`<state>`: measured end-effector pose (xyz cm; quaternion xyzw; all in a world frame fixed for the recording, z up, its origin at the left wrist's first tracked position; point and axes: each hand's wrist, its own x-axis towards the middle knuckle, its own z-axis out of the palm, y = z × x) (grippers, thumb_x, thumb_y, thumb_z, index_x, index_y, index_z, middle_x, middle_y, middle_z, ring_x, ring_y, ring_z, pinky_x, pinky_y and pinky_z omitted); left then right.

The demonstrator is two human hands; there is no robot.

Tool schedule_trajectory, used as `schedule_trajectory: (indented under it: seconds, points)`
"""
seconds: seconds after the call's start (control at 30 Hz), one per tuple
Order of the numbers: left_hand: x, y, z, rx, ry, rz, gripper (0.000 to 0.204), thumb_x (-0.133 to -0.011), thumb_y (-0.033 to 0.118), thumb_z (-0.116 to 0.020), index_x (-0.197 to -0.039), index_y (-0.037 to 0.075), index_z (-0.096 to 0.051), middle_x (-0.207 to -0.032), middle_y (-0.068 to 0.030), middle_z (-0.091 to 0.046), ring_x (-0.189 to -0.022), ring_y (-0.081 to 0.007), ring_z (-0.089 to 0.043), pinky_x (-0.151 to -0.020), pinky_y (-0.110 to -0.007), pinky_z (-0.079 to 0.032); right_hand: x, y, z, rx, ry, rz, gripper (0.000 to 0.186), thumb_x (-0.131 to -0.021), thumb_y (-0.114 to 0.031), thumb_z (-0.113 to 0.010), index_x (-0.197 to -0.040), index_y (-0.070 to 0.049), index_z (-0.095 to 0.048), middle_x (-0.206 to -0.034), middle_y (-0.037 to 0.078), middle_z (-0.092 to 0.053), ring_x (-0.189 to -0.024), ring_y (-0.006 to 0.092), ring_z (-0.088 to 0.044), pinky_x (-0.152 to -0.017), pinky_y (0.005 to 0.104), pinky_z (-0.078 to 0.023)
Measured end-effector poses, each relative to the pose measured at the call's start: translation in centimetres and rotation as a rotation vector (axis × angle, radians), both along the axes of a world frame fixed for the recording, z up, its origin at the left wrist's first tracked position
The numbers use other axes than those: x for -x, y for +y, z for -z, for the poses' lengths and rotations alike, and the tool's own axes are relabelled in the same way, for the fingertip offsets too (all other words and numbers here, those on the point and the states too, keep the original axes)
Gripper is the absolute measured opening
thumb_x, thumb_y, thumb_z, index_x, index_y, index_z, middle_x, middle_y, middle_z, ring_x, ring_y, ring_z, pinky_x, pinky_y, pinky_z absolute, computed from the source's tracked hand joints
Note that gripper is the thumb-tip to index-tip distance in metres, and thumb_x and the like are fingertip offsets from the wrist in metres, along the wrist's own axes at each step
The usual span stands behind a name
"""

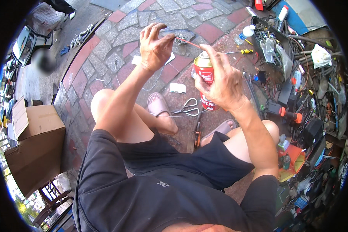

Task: The person sits on a tiled floor and uses pliers to strip a wire, then sprays a small black component with a red aerosol can. They insert a wire into the component and continue to manipulate the assembly with their hands.

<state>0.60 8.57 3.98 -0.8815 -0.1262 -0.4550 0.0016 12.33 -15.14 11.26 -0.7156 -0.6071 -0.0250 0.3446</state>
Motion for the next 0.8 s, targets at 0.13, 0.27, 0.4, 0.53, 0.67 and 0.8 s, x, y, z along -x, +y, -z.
schedule_trajectory:
  seconds: [0.13,0.27,0.4,0.53,0.67,0.8]
  points:
    - [0.1,0.0,-0.1,0.014,-0.002,0.007,0.026,-0.074,0.008,-0.083,-0.097,0.018,-0.079,-0.121,-0.0078,-0.067,-0.120,-0.0309,-0.061,-0.101,-0.045,-0.045,0.0,0.0,0.1,0.023,-0.013,0.015,0.078,-0.083,-0.030,-0.079,-0.152,-0.022,-0.044,-0.116,0.021,-0.064,-0.082,0.0398,-0.074,-0.070,0.0469,-0.063]
    - [0.0,0.0,0.0,0.011,-0.016,0.012,0.027,-0.073,0.007,-0.083,-0.098,0.017,-0.079,-0.116,-0.0078,-0.067,-0.116,-0.0305,-0.062,-0.099,-0.044,-0.045,0.0,-0.1,0.1,0.026,-0.041,0.012,0.080,-0.083,-0.031,-0.079,-0.154,-0.022,-0.043,-0.116,0.021,-0.063,-0.082,0.0394,-0.074,-0.069,0.0461,-0.063]
    - [0.4,0.0,0.3,0.003,-0.022,0.011,0.028,-0.073,0.007,-0.084,-0.099,0.018,-0.080,-0.105,-0.0067,-0.065,-0.106,-0.0287,-0.063,-0.093,-0.043,-0.045,-0.1,-0.2,0.6,0.003,-0.055,-0.006,0.080,-0.083,-0.032,-0.079,-0.154,-0.022,-0.043,-0.115,0.021,-0.062,-0.080,0.0384,-0.074,-0.068,0.0453,-0.063]
    - [0.8,0.0,0.3,-0.036,-0.037,0.016,0.030,-0.072,0.007,-0.085,-0.100,0.019,-0.080,-0.097,-0.0055,-0.063,-0.098,-0.0271,-0.062,-0.089,-0.043,-0.045,0.2,-0.3,0.7,0.013,-0.064,-0.013,0.080,-0.084,-0.032,-0.078,-0.155,-0.021,-0.043,-0.116,0.021,-0.060,-0.081,0.0384,-0.073,-0.068,0.0447,-0.062]
    - [0.8,0.0,0.6,-0.041,-0.047,0.017,0.031,-0.072,0.006,-0.086,-0.099,0.019,-0.080,-0.096,-0.0052,-0.062,-0.097,-0.0270,-0.062,-0.088,-0.043,-0.045,0.7,-0.3,0.9,0.035,-0.061,-0.020,0.083,-0.083,-0.030,-0.079,-0.156,-0.021,-0.041,-0.117,0.022,-0.059,-0.083,0.0395,-0.072,-0.071,0.0449,-0.062]
    - [0.7,0.1,0.5,-0.032,-0.045,0.003,0.031,-0.071,0.007,-0.086,-0.099,0.019,-0.080,-0.097,-0.0056,-0.062,-0.098,-0.0274,-0.062,-0.088,-0.043,-0.045,0.7,-0.2,0.8,0.039,-0.074,-0.019,0.083,-0.082,-0.029,-0.080,-0.156,-0.019,-0.042,-0.119,0.022,-0.060,-0.087,0.0390,-0.073,-0.071,0.0451,-0.063]
